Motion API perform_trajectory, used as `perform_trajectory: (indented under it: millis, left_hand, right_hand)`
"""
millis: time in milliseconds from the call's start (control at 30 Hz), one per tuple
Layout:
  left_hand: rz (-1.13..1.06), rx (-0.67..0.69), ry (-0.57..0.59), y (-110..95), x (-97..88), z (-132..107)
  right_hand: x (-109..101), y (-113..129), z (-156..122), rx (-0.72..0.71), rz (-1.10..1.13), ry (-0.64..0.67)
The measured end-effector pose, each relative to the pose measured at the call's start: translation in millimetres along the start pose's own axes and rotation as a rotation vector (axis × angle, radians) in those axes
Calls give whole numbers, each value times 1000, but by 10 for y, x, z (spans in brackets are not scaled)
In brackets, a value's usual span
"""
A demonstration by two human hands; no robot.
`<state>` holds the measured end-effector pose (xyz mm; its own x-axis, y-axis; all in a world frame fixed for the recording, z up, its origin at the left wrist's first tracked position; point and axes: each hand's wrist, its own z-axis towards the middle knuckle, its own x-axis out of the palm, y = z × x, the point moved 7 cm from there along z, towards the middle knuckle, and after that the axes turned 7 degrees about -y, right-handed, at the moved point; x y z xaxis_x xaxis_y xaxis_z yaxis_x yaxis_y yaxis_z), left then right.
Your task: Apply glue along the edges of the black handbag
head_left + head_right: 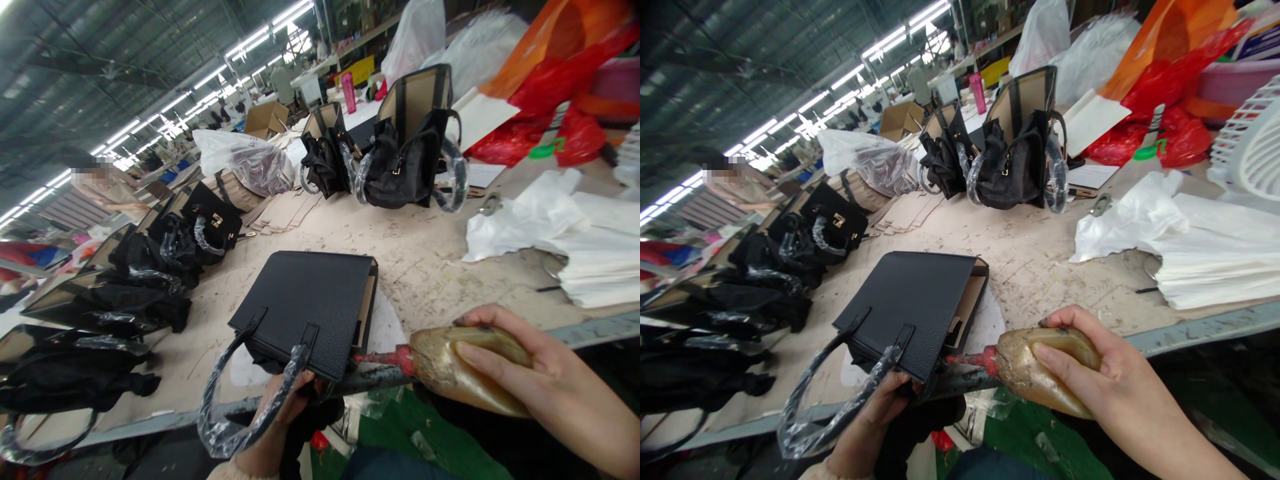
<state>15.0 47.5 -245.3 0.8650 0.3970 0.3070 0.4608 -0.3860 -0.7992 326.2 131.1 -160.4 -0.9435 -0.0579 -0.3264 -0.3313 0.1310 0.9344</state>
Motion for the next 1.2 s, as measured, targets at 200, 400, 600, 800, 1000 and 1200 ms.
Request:
perform_trajectory:
  millis: [200,400,600,800,1000,1200]
  left_hand:
    - [2,-26,-3,104,-111,68]
    - [21,-8,1,96,-111,74]
    - [37,-10,53,33,-13,36]
    - [52,4,18,1,-14,33]
    - [12,-10,45,25,-28,31]
    - [24,-25,-23,54,-97,44]
  right_hand:
    - [-20,-13,-9,-97,-24,-5]
    - [-126,143,-40,-354,-45,-186]
    - [-75,185,-103,-533,-111,-153]
    - [-48,177,-144,-599,-69,-124]
    - [-85,210,-132,-601,-37,-156]
    - [-40,183,-84,-607,-32,-144]
